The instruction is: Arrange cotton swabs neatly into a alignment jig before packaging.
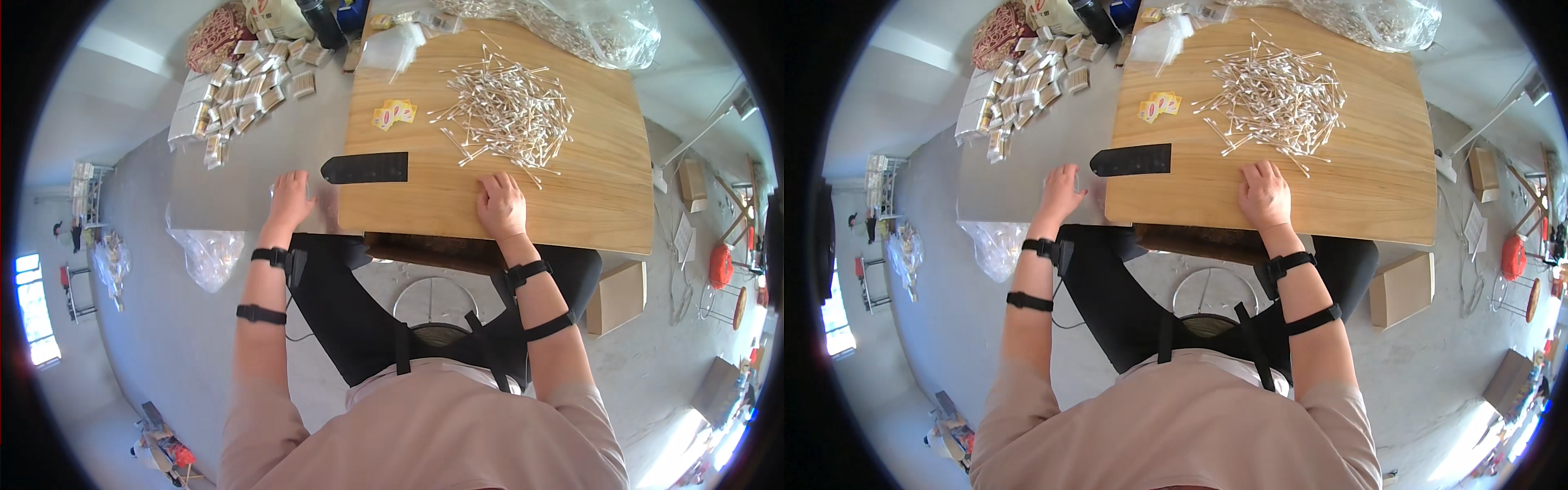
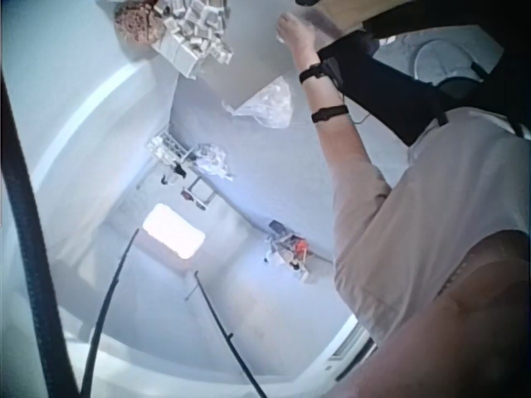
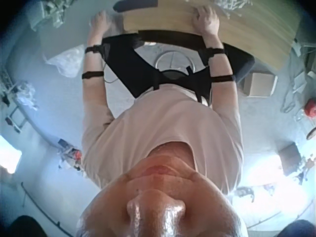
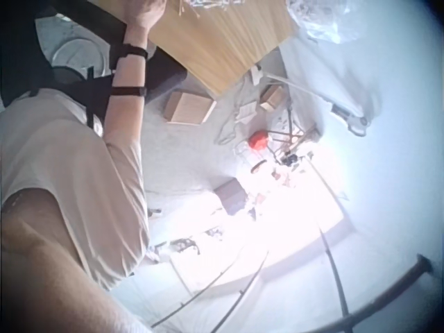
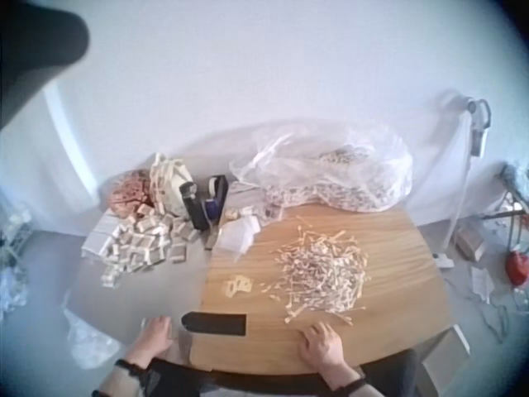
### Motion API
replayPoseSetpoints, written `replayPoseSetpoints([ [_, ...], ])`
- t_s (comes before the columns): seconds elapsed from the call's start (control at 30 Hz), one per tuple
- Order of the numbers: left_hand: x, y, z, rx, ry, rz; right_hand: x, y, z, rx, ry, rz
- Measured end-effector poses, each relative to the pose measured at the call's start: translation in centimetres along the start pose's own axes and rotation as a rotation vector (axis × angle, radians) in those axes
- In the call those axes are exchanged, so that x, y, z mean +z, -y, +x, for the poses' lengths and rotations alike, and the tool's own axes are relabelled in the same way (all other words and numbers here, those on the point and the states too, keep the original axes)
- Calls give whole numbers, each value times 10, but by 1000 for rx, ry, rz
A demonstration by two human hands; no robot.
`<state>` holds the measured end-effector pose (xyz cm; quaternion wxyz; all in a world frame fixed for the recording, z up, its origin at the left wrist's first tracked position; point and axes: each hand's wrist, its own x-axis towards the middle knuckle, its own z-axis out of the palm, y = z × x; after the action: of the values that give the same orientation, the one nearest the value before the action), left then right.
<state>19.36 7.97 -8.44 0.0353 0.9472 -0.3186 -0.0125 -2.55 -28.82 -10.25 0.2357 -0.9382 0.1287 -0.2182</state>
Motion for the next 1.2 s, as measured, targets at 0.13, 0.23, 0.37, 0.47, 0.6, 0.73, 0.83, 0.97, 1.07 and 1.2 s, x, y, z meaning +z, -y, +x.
replayPoseSetpoints([
  [0.13, 9, 1, 34, 83, 87, 0, 2, -3, -1, 39, 14, 18],
  [0.23, 7, -13, 47, 163, 69, -27, 3, -2, 0, 18, -14, 33],
  [0.37, -16, -36, 52, 225, 72, 11, -2, -4, 0, 24, -27, 46],
  [0.47, -29, -45, 53, 279, 97, 65, -1, -6, -1, 45, -13, 45],
  [0.6, -33, -57, 56, 324, 172, 91, 2, -3, 0, 45, -3, 59],
  [0.73, -35, -83, 59, 255, 242, -1, 1, -6, -2, 45, -9, 67],
  [0.83, -38, -86, 60, 258, 323, 54, 3, -5, -1, 52, -5, 62],
  [0.97, -46, -89, 57, 245, 337, -38, 2, -6, -2, 52, -10, 63],
  [1.07, -45, -87, 55, 218, 340, -128, 2, -7, -3, 42, -25, 65],
  [1.2, -28, -80, 50, 145, 314, -280, 3, -8, -2, 41, -14, 55],
])
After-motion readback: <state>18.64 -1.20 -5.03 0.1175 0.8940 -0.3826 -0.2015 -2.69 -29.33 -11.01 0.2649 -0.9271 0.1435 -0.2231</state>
